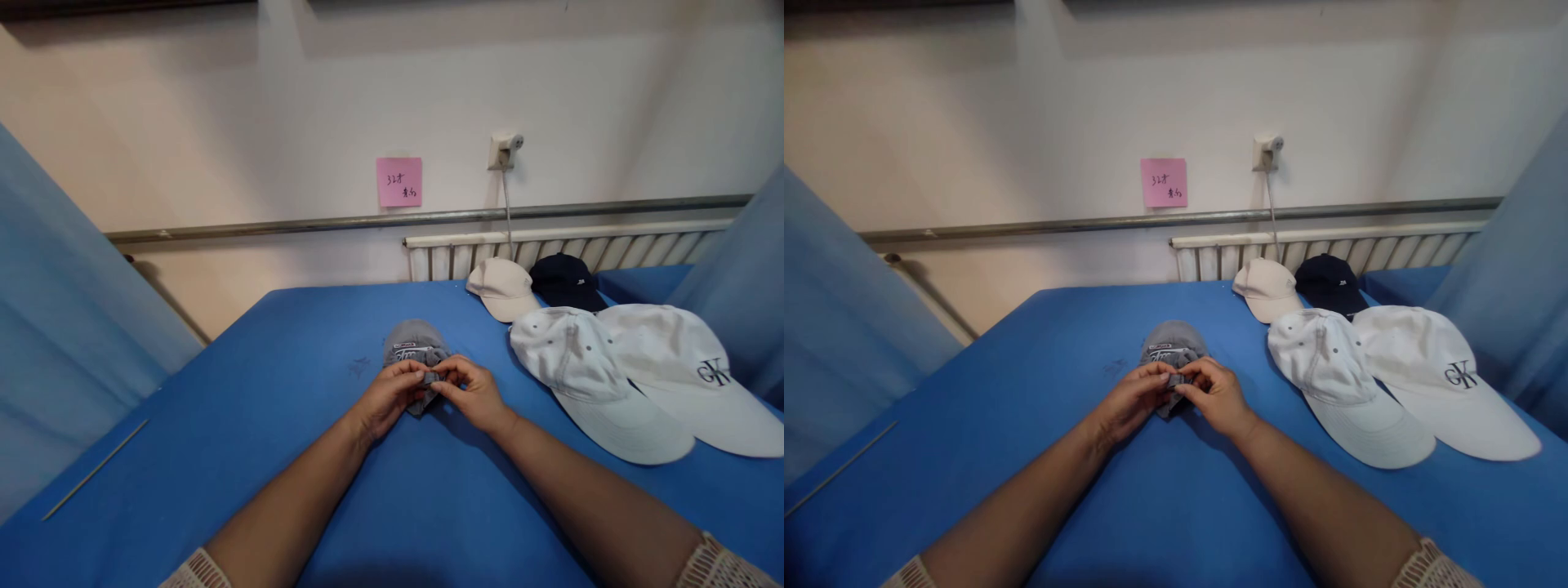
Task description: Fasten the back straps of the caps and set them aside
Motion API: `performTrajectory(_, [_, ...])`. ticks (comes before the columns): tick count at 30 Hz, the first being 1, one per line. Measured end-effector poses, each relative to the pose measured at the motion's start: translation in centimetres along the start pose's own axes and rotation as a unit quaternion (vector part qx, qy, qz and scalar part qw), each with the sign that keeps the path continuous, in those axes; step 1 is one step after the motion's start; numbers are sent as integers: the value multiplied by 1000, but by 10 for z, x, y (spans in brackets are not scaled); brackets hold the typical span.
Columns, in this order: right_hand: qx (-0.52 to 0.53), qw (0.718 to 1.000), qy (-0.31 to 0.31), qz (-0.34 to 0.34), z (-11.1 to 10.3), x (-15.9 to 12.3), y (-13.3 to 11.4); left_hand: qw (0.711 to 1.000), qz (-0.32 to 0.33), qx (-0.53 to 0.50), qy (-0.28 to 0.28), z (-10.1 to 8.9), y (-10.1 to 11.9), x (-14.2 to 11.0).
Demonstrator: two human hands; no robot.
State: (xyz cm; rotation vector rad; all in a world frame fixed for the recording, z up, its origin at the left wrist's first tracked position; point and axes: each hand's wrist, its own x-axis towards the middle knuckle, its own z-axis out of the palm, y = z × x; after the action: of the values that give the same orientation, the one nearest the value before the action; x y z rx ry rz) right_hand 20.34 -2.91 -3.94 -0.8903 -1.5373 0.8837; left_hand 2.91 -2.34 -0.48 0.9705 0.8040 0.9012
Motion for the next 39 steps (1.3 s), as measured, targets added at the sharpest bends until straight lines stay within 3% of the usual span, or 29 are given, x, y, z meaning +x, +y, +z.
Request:
performTrajectory(9, [12,1000,-8,-2,0,-1,3,1000,-6,10,-29,-3,-3,2])
performTrajectory(17, [6,1000,-18,-10,1,-1,2,999,1,30,12,1,-8,2])
performTrajectory(26, [133,988,18,74,3,2,4,998,-1,-55,-31,-3,-2,2])
performTrajectory(39, [115,991,-8,72,3,-1,2,999,3,-30,-35,-4,-6,2])
